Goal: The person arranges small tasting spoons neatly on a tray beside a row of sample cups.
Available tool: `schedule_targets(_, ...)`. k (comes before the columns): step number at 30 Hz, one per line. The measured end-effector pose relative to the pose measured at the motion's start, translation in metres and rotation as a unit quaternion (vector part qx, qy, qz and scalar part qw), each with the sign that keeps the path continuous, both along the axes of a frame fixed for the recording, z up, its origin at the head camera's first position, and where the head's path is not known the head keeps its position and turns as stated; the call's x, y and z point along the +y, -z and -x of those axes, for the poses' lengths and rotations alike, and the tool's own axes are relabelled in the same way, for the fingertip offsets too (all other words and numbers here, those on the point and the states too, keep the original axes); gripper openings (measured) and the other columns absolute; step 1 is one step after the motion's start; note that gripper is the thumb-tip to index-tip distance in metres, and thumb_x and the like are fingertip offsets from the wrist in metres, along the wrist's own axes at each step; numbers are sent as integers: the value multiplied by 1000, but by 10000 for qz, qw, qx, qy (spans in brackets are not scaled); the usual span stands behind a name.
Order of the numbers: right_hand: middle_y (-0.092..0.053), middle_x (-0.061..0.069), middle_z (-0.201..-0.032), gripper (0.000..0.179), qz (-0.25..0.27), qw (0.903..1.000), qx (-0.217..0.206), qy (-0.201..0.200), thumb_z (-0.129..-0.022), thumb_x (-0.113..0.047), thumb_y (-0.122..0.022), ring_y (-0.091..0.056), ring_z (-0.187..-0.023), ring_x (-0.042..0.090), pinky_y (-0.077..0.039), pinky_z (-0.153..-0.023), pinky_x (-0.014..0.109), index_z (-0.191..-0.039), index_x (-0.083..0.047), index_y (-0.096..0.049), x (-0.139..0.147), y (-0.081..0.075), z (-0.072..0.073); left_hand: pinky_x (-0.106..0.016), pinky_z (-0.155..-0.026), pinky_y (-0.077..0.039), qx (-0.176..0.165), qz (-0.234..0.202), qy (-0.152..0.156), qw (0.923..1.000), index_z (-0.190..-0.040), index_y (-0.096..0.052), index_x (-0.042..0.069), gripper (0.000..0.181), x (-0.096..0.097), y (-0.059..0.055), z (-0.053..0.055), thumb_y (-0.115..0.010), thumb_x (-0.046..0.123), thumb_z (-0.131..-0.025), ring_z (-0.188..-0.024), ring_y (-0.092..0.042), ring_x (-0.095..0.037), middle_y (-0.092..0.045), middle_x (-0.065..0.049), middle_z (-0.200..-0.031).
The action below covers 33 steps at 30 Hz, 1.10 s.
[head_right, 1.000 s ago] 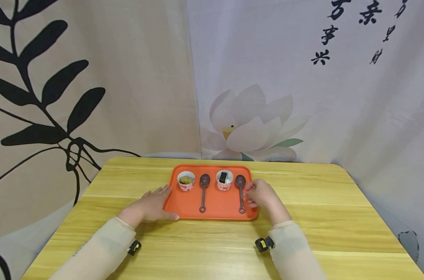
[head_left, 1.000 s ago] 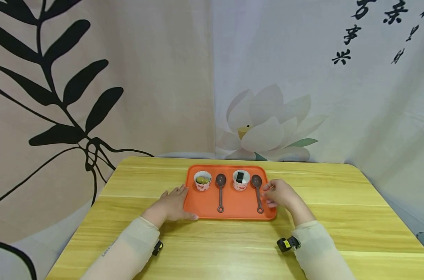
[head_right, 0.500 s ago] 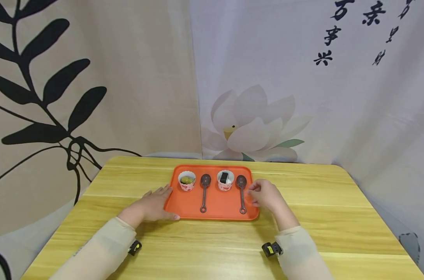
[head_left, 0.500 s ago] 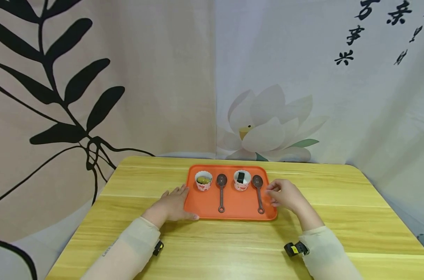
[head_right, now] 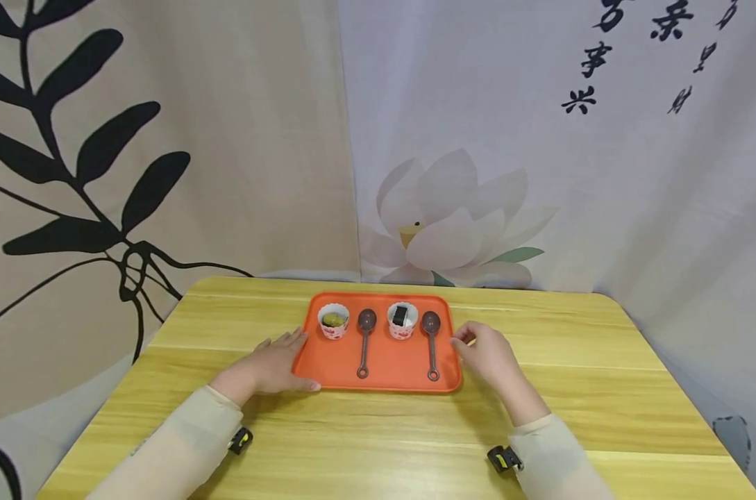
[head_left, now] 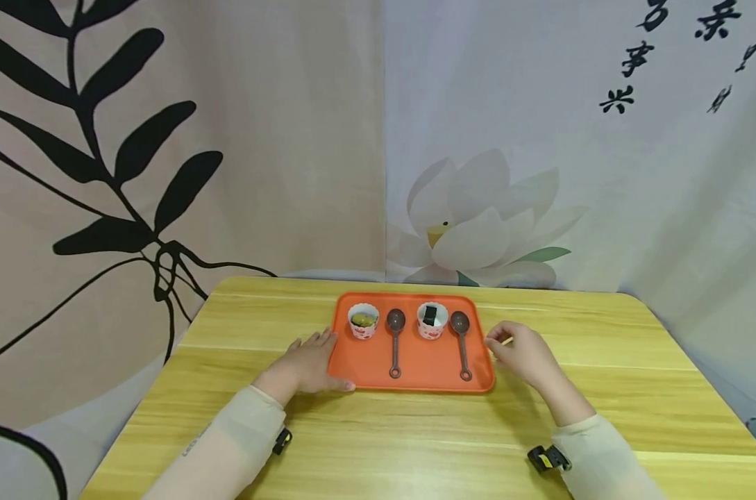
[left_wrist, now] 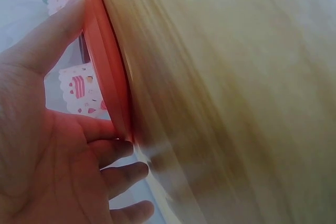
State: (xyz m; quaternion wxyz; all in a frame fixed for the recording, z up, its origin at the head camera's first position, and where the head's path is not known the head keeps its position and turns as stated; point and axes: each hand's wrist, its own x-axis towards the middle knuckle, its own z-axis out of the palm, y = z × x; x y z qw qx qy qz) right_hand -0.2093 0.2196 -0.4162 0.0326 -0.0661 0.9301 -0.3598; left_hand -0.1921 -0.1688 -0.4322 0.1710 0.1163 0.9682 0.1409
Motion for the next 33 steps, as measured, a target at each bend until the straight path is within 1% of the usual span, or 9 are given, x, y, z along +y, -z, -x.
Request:
schedule_targets(3,-69,7,-91,11,-165,9992,347,-83,-99,-16,-63,-67,-72,20,-51,-60,33,-100,-6,-67,3,2,0,-64,-117,-12,6,-9,-7,10000,-157,-24,-2,113,-1,-1,0,-72,66,-80,-150,-19,-41,-19,-19,-164)
schedule_targets(5,-69,5,-90,10,-224,9982,540,-162,-99,-16,-64,-66,-74,19,-51,-61,34,-99,-7,-67,4,3,-1,-63,-118,-13,3,9,-30,10000,-157,-24,-2,113,-1,-1,-1,-72,65,-81,-150,-19,-41,-19,-19,-164)
schedule_targets(7,-69,3,-90,8,-304,9967,723,-221,-98,-15,-65,-66,-78,19,-52,-65,35,-98,-8,-68,5,3,-1,-63,-118,-12,-11,13,-52,10000,-157,-24,-2,113,-2,-1,-1,-72,65,-80,-150,-18,-41,-19,-19,-164)
schedule_targets(10,-69,2,-92,7,-420,9942,946,-281,-97,-14,-65,-68,-83,22,-55,-71,41,-97,-8,-68,7,2,-2,-63,-118,-12,-27,4,-50,10000,-157,-23,-2,113,-2,0,0,-72,65,-80,-150,-18,-41,-18,-19,-165)
schedule_targets(13,-69,2,-92,5,-530,9915,1140,-328,-96,-12,-66,-68,-85,24,-56,-75,44,-96,-8,-69,8,0,-4,-63,-118,-13,-23,6,-18,10000,-157,-23,-2,114,-2,2,1,-72,66,-80,-150,-18,-40,-18,-19,-165)
schedule_targets(16,-69,2,-91,4,-560,9897,1255,-402,-96,-11,-67,-68,-85,24,-56,-76,45,-96,-8,-69,10,-1,-5,-63,-118,-13,0,9,7,10000,-157,-23,-2,114,-1,2,2,-72,66,-80,-150,-18,-40,-18,-19,-165)
schedule_targets(23,-68,2,-94,4,-673,9867,1378,-540,-95,-11,-67,-68,-86,24,-56,-75,45,-98,-8,-69,15,-2,-8,-63,-118,-12,30,66,-16,10000,-157,-24,-2,114,-1,2,3,-72,67,-80,-150,-18,-40,-19,-18,-165)
schedule_targets(27,-67,2,-94,3,-831,9833,1504,-603,-95,-10,-68,-68,-86,23,-57,-74,43,-97,-8,-69,21,-2,-9,-63,-118,-13,76,133,2,9999,-157,-25,-2,113,0,2,2,-71,67,-80,-150,-19,-40,-20,-18,-164)
schedule_targets(33,-66,2,-94,3,-1007,9795,1607,-683,-95,-10,-68,-67,-87,23,-58,-71,39,-97,-8,-69,27,-3,-9,-63,-117,-14,184,188,107,9996,-156,-27,-3,106,-1,3,-3,-67,65,-85,-149,-21,-41,-21,-20,-164)
